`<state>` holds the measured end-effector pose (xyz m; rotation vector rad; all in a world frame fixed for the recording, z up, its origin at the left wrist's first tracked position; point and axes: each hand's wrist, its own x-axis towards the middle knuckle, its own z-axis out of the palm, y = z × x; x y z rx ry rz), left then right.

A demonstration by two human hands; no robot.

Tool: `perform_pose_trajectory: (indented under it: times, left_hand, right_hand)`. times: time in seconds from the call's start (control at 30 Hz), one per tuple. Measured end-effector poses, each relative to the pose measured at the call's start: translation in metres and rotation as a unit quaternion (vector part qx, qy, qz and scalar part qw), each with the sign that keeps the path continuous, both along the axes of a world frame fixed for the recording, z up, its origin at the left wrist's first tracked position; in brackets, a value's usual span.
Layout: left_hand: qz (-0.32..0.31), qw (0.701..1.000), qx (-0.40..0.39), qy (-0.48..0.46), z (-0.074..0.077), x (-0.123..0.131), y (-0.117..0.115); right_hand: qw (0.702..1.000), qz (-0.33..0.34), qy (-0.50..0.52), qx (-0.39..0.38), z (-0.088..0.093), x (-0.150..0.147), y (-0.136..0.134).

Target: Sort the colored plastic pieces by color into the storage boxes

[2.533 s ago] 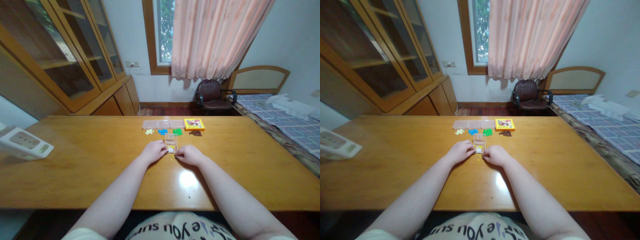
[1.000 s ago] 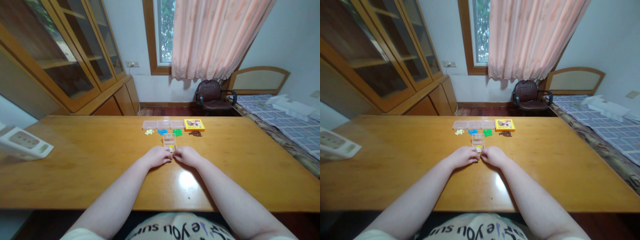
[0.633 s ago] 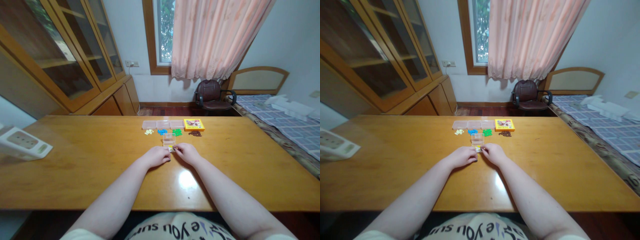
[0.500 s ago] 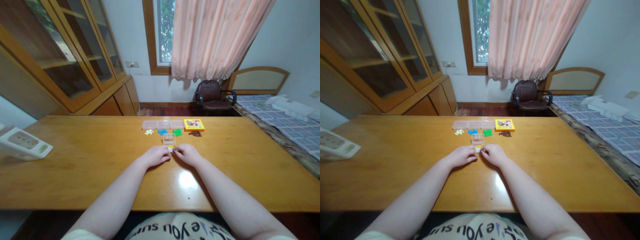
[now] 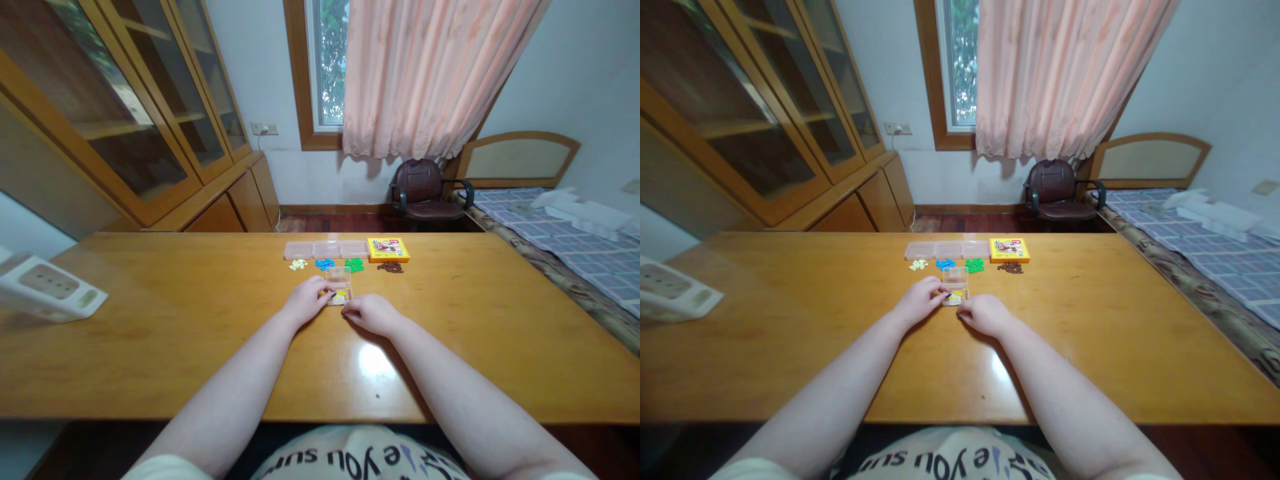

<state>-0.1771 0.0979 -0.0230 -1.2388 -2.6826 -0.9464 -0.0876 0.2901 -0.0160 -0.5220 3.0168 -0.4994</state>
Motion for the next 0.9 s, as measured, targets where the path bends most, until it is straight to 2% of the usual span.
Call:
perform_pose_trajectory:
  times: [0.2,0.43,0.53,0.7,0.9]
  left_hand:
    - [0.026,0.999,0.034,-0.003,0.003,0.000,-0.001]
    - [0.030,0.999,0.037,0.003,0.001,-0.001,0.000]
    - [0.034,0.998,0.048,0.009,0.002,-0.001,0.000]
    - [0.041,0.996,0.073,0.019,0.004,0.000,0.001]
    - [0.059,0.995,0.079,0.016,0.005,0.000,0.000]
  right_hand:
    - [1.000,-0.012,0.023,-0.012,0.002,0.000,-0.001]
    - [0.999,-0.009,0.034,-0.004,0.002,0.000,-0.002]
    - [0.997,-0.018,0.067,-0.037,-0.002,-0.002,0.000]
    - [0.981,-0.080,0.135,-0.118,-0.013,-0.008,0.003]
    - [0.975,-0.117,0.082,-0.172,-0.012,-0.010,0.006]
